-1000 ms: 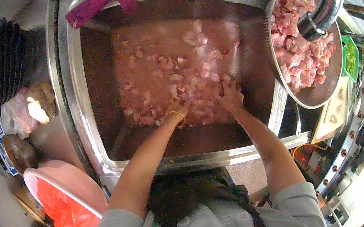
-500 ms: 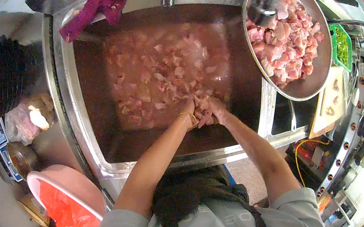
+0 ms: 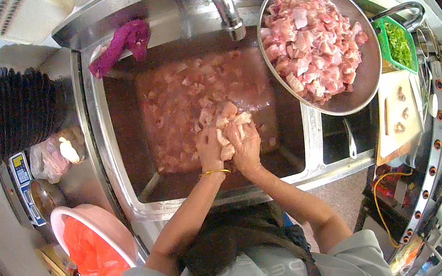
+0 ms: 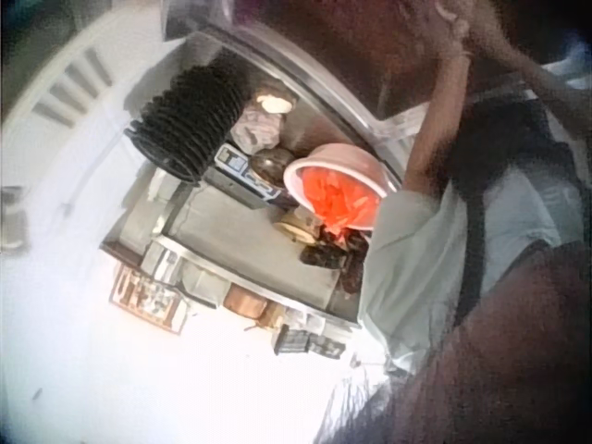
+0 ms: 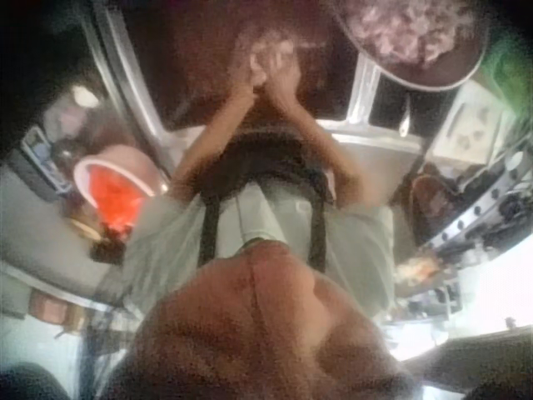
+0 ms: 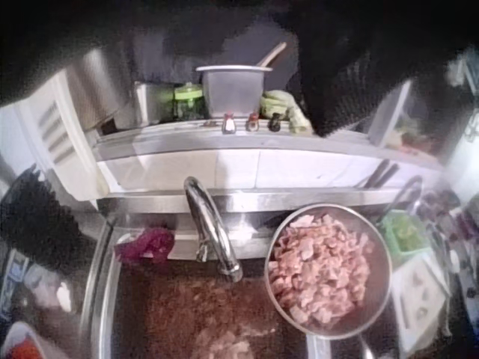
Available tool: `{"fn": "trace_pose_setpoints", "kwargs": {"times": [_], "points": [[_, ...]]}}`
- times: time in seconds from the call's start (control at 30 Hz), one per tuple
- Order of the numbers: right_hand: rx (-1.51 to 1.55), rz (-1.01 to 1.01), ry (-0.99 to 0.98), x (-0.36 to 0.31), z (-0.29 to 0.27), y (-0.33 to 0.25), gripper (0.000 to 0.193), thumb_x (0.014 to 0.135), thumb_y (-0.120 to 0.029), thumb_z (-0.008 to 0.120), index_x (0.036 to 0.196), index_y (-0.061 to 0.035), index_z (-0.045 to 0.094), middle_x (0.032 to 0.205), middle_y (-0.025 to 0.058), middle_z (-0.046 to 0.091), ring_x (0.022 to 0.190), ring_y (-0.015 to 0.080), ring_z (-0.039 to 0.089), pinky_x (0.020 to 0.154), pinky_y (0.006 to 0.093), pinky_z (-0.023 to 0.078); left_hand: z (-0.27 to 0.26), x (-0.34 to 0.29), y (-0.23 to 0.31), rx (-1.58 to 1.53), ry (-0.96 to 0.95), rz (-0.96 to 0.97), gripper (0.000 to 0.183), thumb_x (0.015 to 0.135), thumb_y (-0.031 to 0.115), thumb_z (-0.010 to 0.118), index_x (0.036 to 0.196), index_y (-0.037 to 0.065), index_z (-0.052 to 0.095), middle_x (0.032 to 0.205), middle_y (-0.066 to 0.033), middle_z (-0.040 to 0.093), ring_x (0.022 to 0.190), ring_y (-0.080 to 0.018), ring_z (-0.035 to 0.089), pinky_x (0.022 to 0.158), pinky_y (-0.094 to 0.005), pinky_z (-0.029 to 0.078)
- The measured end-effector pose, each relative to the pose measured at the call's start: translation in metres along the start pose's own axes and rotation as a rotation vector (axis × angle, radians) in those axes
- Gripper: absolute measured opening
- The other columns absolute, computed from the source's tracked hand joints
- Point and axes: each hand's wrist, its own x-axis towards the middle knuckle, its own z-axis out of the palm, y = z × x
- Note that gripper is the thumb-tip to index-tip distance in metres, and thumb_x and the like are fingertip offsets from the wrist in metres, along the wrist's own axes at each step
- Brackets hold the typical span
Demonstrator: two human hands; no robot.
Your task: The person chops raw meat on a cutting board using a cleaver, then gathers vegetable scraps from the sink and places them into a pan. They rinse the pan and proceed to wash a large quantity of diced meat in a sink, transferring the cleaned meat into a metal strainer.
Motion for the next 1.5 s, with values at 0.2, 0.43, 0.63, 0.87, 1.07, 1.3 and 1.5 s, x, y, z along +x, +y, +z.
{"fn": "trace_pose_setpoints", "kwargs": {"times": [0.2,0.43,0.63,0.87,1.07,1.3,1.5], "points": [[0.025,-0.018,0.016,-0.002,-0.006,-0.035,0.04,0.09,-0.038,0.064,0.102,0.0,0.062,0.099,0.0161,0.065,0.089,0.0327,0.063,0.08,0.0393,0.05,0.011,-0.025,0.033,-0.106,-0.056,-0.088,0.033,0.096,0.031,0.057,0.104,0.0,0.066,0.1,-0.006,0.066,0.086,-0.0127,0.063,0.073,-0.0269,0.052],[0.315,-0.397,0.043,0.057,-0.129,-0.1,0.028,0.089,-0.018,0.063,0.11,-0.001,0.057,0.099,0.0081,0.062,0.088,0.0197,0.059,0.079,0.0343,0.049,0.14,-0.077,0.099,0.119,-0.759,0.479,0.036,0.097,0.031,0.055,0.112,-0.002,0.06,0.111,-0.0139,0.061,0.103,-0.0238,0.057,0.085,-0.0367,0.049],[-0.638,-0.153,0.286,0.14,-0.236,-0.138,0.054,0.096,-0.042,0.053,0.129,0.0008,0.053,0.123,0.0304,0.055,0.109,0.0465,0.057,0.098,0.046,0.044,0.23,-0.069,0.11,0.739,-0.632,0.94,0.039,0.095,0.027,0.056,0.118,-0.005,0.051,0.124,-0.0258,0.05,0.123,-0.0434,0.045,0.097,-0.053,0.043],[-1.191,-0.427,0.216,0.137,-0.217,-0.073,0.063,0.088,-0.043,0.064,0.141,-0.0137,0.047,0.153,0.0177,0.028,0.128,0.05,0.038,0.102,0.0594,0.037,0.173,-0.049,0.069,1.161,-0.438,1.561,0.034,0.083,0.019,0.064,0.111,0.001,0.056,0.113,-0.0183,0.06,0.122,-0.0369,0.049,0.1,-0.0473,0.039],[-1.134,-0.405,0.231,0.158,-0.217,-0.087,0.06,0.092,-0.041,0.058,0.142,-0.0106,0.045,0.153,0.0164,0.031,0.132,0.0465,0.038,0.107,0.0566,0.034,0.168,-0.053,0.075,1.267,-0.349,1.459,0.039,0.08,0.022,0.068,0.112,0.002,0.056,0.114,-0.0168,0.058,0.123,-0.0341,0.047,0.099,-0.0465,0.038],[-1.116,-0.512,0.292,0.153,-0.165,-0.066,0.072,0.087,-0.051,0.061,0.145,-0.0142,0.041,0.152,0.0133,0.037,0.14,0.0423,0.029,0.106,0.0651,0.027,0.189,-0.008,0.086,0.792,-0.24,0.487,0.061,0.072,0.022,0.076,0.121,-0.007,0.054,0.112,-0.0214,0.064,0.105,-0.0342,0.061,0.09,-0.0445,0.047],[-1.162,-0.429,0.303,0.202,-0.164,-0.083,0.057,0.089,-0.038,0.059,0.142,-0.0228,0.045,0.152,0.0081,0.037,0.139,0.0409,0.032,0.1,0.073,0.028,0.179,0.038,0.097,0.817,-0.415,0.444,0.033,0.075,0.019,0.072,0.093,-0.008,0.067,0.093,-0.0261,0.069,0.097,-0.0406,0.067,0.085,-0.0442,0.05]]}}
